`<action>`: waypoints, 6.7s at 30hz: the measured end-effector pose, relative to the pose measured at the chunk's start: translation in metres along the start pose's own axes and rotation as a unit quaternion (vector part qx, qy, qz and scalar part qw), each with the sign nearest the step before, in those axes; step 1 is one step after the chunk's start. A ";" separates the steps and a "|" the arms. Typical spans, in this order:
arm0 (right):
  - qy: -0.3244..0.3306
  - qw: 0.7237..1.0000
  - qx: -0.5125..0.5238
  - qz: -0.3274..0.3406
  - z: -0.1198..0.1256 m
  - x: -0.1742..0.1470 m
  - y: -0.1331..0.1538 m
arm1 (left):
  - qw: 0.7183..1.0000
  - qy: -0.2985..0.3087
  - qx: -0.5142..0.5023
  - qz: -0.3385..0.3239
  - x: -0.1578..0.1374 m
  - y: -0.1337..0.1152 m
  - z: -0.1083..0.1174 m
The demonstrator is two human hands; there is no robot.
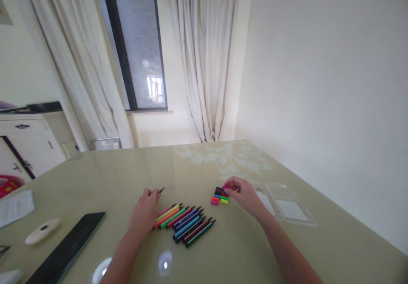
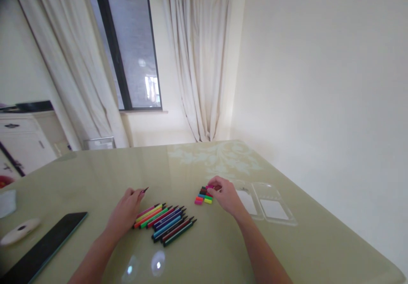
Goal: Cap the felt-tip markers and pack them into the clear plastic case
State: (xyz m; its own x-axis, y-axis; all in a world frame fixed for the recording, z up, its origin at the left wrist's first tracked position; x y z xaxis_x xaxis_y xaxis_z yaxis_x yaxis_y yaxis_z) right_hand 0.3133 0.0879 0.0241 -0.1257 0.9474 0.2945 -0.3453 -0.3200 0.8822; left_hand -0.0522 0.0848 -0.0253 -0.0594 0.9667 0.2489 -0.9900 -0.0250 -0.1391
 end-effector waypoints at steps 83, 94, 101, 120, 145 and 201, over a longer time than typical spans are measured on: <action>-0.057 0.907 -0.376 -0.180 0.049 -0.010 -0.050 | 0.992 0.024 0.121 -0.034 -0.058 -0.118 -0.026; -0.055 0.939 -0.310 -0.139 0.020 -0.004 -0.040 | 0.989 -0.004 0.148 -0.012 -0.055 -0.113 -0.021; -0.064 0.952 -0.264 -0.139 0.008 -0.002 -0.034 | 0.990 0.020 0.141 0.002 -0.054 -0.115 -0.019; -0.071 0.971 -0.217 -0.070 -0.033 0.005 -0.029 | 0.990 0.051 0.129 0.005 -0.036 -0.103 -0.021; -0.096 0.955 -0.275 -0.052 -0.003 -0.003 -0.026 | 0.985 -0.035 0.028 -0.165 -0.031 -0.106 0.018; 0.033 0.958 0.285 -0.017 -0.047 -0.008 -0.001 | 0.972 0.025 -0.203 -0.116 -0.036 -0.122 0.019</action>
State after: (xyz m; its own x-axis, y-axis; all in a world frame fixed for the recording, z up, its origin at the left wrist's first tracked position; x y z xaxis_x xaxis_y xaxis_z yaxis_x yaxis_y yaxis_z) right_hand 0.2709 0.0801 0.0035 -0.1887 0.9485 0.2543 0.2106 -0.2138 0.9539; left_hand 0.0678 0.0477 0.0009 0.1766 0.9455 0.2737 -0.8426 0.2889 -0.4544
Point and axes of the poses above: each hand's wrist, its own x-axis towards the middle knuckle, its own z-axis out of the back of the hand, y = z × x, the point moved 5 cm from there along x, towards the middle knuckle, and after that the axes turned 10 degrees about x, right-handed, at the moved point
